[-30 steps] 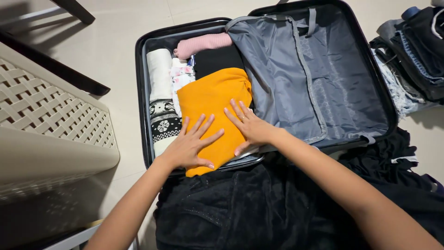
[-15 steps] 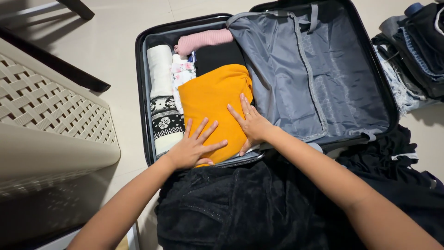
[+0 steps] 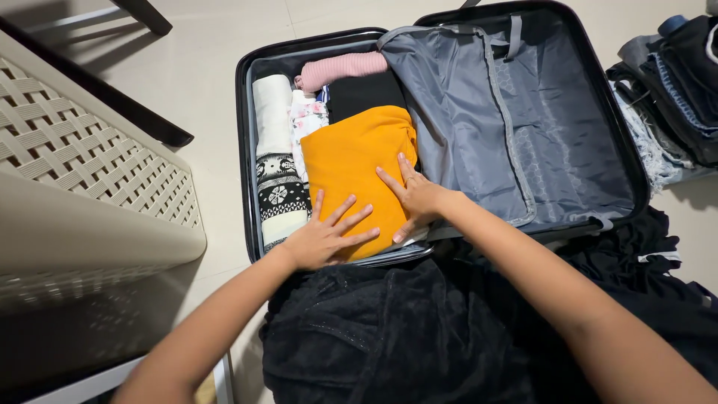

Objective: The person folds various clothing items, including shirts, pants, and shorts, and places them into an open suitcase on the floor. They arrange the clothes neatly, layering different colors and types of garments to fit them into the luggage.

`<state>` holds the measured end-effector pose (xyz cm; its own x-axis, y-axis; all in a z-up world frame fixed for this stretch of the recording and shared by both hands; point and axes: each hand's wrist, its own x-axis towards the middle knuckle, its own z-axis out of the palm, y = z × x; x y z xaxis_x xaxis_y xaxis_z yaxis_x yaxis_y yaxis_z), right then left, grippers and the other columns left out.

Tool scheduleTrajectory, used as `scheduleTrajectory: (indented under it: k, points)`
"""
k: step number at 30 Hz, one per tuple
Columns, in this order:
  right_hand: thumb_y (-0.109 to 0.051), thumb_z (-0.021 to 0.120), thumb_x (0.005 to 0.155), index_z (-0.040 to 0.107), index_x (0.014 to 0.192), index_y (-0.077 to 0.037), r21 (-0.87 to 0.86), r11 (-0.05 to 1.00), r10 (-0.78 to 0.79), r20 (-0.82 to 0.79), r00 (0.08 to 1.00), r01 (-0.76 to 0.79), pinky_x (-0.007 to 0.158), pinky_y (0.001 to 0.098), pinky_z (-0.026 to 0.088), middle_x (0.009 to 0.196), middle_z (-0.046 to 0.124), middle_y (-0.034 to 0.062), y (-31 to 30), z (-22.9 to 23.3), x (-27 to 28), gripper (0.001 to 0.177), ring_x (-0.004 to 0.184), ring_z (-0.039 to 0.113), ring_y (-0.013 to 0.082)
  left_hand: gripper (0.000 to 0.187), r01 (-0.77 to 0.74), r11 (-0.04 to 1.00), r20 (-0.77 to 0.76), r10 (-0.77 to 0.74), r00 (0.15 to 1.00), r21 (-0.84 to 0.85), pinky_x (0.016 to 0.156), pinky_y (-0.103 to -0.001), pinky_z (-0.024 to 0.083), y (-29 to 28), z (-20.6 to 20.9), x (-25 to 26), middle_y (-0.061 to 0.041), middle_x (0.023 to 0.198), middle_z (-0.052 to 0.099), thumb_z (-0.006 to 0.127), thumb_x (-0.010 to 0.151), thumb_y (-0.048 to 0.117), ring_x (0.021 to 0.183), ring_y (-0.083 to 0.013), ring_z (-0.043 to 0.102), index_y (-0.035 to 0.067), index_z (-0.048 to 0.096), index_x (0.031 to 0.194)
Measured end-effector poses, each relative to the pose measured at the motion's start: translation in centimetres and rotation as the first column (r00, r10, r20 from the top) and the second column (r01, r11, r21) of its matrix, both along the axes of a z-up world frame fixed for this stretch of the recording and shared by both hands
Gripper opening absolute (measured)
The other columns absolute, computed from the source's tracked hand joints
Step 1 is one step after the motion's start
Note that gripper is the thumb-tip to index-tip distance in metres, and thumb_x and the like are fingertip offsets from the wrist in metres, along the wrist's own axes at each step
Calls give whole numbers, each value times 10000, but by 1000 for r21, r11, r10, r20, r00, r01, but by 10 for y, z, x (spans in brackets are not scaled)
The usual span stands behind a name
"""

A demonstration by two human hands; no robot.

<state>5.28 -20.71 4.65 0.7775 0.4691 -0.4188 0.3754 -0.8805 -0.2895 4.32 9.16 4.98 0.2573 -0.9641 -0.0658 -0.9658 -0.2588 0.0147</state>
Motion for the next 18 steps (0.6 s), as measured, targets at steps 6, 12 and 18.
scheduleTrajectory:
  k: [6,12,18]
  points:
    - [-740,916,424,-166,1613,-170,-244,969,-44,19,999,48,1259,524,175,1594,-176,438,21,20,-11,1706,1544,-37,521,1033,-17,981,20,13,1000,193,1139,-809,62,-1,21,5,-54,1726,67,768,779,426,1585,-385,62,402,169,1621]
    - [-622,890,567,-12,1642,-235,-34,994,-109,-234,966,104,1194,436,345,1619,-97,382,0,35,12,1456,1453,309,508,713,-198,976,-303,216,928,90,1161,-755,48,-3,15,10,16,1713,180,625,909,326,1587,-327,116,442,346,1555]
    - [-386,491,1146,433,1582,-153,425,862,-461,431,776,276,1183,453,402,1642,346,192,30,-30,68,498,1403,477,423,541,-700,642,-425,564,707,-313,1211,-738,52,-61,5,54,-43,1694,269,425,1067,428,1583,-349,163,367,349,1600]
